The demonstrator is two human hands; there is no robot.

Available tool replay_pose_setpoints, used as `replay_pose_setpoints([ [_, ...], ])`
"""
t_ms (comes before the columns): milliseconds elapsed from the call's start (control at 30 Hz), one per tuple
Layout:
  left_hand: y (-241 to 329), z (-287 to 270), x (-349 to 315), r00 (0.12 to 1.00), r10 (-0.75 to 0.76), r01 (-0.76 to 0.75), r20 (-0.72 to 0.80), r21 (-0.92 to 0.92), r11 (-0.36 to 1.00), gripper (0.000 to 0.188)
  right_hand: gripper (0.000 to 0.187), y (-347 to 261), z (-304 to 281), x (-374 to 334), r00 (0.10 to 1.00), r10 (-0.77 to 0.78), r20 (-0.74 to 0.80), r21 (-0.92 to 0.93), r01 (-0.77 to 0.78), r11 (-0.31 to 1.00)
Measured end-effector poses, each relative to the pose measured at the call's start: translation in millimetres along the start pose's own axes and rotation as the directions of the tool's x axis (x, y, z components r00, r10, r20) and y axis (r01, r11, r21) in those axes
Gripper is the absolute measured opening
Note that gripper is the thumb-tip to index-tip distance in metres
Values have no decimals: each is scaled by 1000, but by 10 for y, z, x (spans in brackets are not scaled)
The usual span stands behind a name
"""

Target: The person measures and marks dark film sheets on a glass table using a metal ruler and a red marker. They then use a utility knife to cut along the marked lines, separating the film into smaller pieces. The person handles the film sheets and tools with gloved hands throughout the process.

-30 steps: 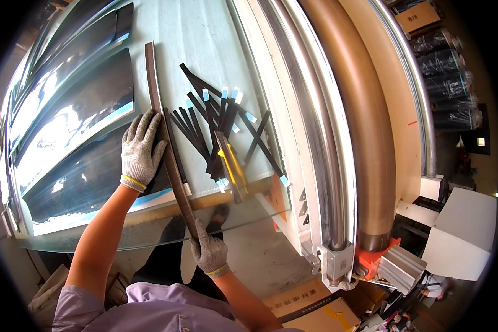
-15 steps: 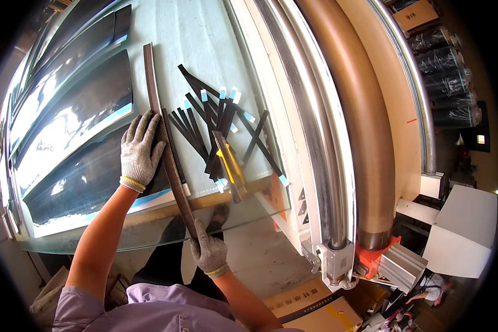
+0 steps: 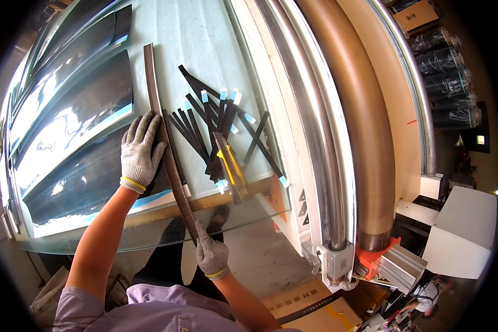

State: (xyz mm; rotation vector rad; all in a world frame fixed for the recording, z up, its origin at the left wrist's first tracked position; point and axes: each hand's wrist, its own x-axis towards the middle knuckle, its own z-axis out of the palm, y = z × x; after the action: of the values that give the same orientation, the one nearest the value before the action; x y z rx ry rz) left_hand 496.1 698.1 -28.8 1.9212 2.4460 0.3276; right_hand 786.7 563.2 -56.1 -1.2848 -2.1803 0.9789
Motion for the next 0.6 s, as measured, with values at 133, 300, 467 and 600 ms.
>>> replay_pose_setpoints([
  [133,3,-1,1,1000,-2,2,10,-7,1000,64,56,-29,-3,27,999,23,-35,93,-20,996],
  [300,6,-10,4,1000,1,-1,9,-11,1000,64,57,-35,-9,39,998,15,-53,85,-10,996],
  [467,13,-15,9,1000,-3,3,10,11,1000,64,61,6,-28,44,997,-60,-38,0,60,998],
  [600,-3,6,2,1000,-10,10,5,0,1000,65,63,38,-3,34,996,-81,-40,-15,80,997],
])
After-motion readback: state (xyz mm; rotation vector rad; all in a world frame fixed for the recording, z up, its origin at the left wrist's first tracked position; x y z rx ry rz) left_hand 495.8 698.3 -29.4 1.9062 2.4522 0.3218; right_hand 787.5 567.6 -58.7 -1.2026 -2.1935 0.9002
